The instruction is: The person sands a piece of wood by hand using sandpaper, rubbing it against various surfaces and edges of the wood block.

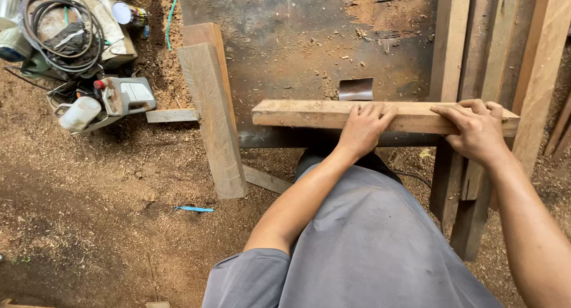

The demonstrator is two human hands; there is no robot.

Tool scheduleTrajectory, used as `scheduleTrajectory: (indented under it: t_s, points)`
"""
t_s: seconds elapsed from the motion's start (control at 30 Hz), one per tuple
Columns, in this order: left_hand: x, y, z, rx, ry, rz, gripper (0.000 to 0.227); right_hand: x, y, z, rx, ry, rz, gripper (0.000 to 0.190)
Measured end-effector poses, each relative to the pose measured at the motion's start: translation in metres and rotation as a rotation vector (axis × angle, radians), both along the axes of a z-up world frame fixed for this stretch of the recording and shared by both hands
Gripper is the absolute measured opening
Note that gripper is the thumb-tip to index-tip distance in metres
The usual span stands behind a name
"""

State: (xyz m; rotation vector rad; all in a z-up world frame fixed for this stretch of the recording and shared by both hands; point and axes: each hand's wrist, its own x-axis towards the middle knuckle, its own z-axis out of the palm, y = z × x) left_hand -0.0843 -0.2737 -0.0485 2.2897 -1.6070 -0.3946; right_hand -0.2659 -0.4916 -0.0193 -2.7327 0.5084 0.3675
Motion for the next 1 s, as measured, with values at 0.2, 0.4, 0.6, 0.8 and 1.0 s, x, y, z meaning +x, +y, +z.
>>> scheduleTrajectory:
  t_s: [0.2, 0.4, 0.6, 0.8, 1.0]
  points:
    - [-0.009, 0.007, 0.003, 0.002, 0.189, 0.071, 0.059, 0.033, -0.023, 0.01, 0.099, 0.301, 0.162, 0.075]
    - [-0.009, 0.009, -0.006, -0.016, 0.142, 0.058, 0.051, 0.135, 0.0, -0.021, 0.409, 0.174, 0.107, 0.072]
    - [-0.016, 0.009, -0.019, -0.03, 0.009, 0.124, 0.048, 0.225, 0.062, -0.117, 0.084, 0.373, 0.231, 0.097]
    - [-0.019, 0.005, -0.012, 0.029, 0.031, 0.145, 0.049, 0.238, 0.058, -0.162, 0.146, 0.286, 0.263, 0.043]
    - [-0.03, -0.022, -0.032, -0.104, 0.071, 0.068, 0.032, 0.225, 0.075, -0.037, 0.202, 0.053, 0.142, 0.02]
